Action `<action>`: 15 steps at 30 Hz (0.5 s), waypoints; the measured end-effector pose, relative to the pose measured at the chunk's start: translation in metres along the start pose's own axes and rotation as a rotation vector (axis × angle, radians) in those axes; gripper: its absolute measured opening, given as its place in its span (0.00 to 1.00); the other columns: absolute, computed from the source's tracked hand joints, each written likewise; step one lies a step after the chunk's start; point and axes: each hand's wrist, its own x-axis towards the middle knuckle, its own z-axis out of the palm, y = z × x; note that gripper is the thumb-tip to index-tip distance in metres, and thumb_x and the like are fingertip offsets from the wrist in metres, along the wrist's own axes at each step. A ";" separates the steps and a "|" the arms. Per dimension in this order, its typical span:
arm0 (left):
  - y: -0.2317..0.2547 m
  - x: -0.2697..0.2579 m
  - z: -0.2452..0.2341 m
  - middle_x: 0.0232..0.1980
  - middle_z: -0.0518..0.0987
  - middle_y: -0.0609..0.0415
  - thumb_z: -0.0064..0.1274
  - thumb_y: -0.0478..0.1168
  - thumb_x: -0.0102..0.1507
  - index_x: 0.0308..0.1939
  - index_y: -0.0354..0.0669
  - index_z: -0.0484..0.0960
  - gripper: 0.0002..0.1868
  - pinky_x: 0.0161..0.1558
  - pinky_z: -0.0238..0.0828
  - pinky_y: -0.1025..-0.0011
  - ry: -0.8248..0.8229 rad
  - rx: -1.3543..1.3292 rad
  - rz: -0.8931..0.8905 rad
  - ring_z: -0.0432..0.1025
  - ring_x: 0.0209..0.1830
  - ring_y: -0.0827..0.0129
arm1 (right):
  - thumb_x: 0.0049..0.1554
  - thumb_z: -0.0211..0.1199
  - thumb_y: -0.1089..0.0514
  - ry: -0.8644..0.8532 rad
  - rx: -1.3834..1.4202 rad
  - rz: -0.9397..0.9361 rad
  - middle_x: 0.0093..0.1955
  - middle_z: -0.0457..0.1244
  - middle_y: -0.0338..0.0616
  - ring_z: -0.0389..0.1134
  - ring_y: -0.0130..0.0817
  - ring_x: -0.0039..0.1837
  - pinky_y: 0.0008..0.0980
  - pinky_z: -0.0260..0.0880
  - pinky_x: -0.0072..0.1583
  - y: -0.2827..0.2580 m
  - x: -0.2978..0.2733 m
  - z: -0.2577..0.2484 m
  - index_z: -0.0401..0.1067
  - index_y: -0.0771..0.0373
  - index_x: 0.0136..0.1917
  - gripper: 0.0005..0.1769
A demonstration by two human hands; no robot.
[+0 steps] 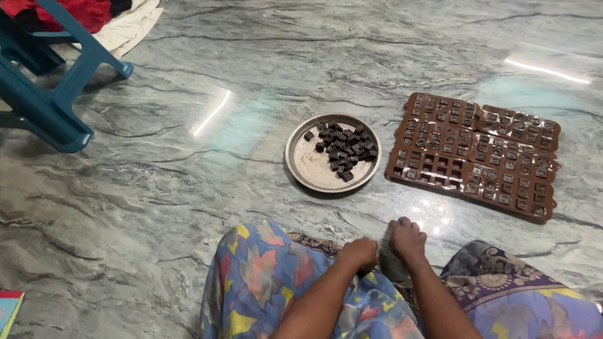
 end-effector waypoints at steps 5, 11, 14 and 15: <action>0.018 -0.022 0.014 0.60 0.82 0.40 0.61 0.60 0.59 0.52 0.40 0.85 0.29 0.60 0.73 0.53 -0.141 0.010 -0.051 0.76 0.60 0.47 | 0.59 0.52 0.55 0.018 -0.004 -0.020 0.71 0.60 0.43 0.62 0.50 0.69 0.57 0.67 0.63 -0.005 -0.013 -0.007 0.73 0.47 0.63 0.20; 0.022 -0.038 0.021 0.66 0.80 0.46 0.38 0.77 0.62 0.61 0.49 0.83 0.43 0.67 0.65 0.51 -0.364 0.109 -0.214 0.72 0.68 0.52 | 0.60 0.52 0.54 -0.004 0.038 -0.023 0.73 0.58 0.45 0.59 0.52 0.71 0.59 0.64 0.65 -0.002 -0.035 -0.009 0.73 0.45 0.66 0.22; 0.022 -0.045 0.022 0.73 0.72 0.48 0.31 0.82 0.61 0.66 0.55 0.77 0.47 0.75 0.50 0.52 -0.345 0.180 -0.298 0.60 0.77 0.55 | 0.59 0.52 0.56 -0.012 0.034 -0.008 0.72 0.58 0.44 0.59 0.51 0.72 0.59 0.63 0.67 0.000 -0.045 -0.009 0.73 0.45 0.66 0.23; 0.021 -0.047 0.021 0.74 0.71 0.48 0.31 0.82 0.61 0.65 0.56 0.78 0.46 0.76 0.48 0.51 -0.346 0.190 -0.296 0.59 0.78 0.56 | 0.58 0.52 0.57 -0.013 0.037 0.001 0.72 0.59 0.43 0.59 0.50 0.72 0.59 0.62 0.67 0.001 -0.049 -0.008 0.73 0.45 0.66 0.24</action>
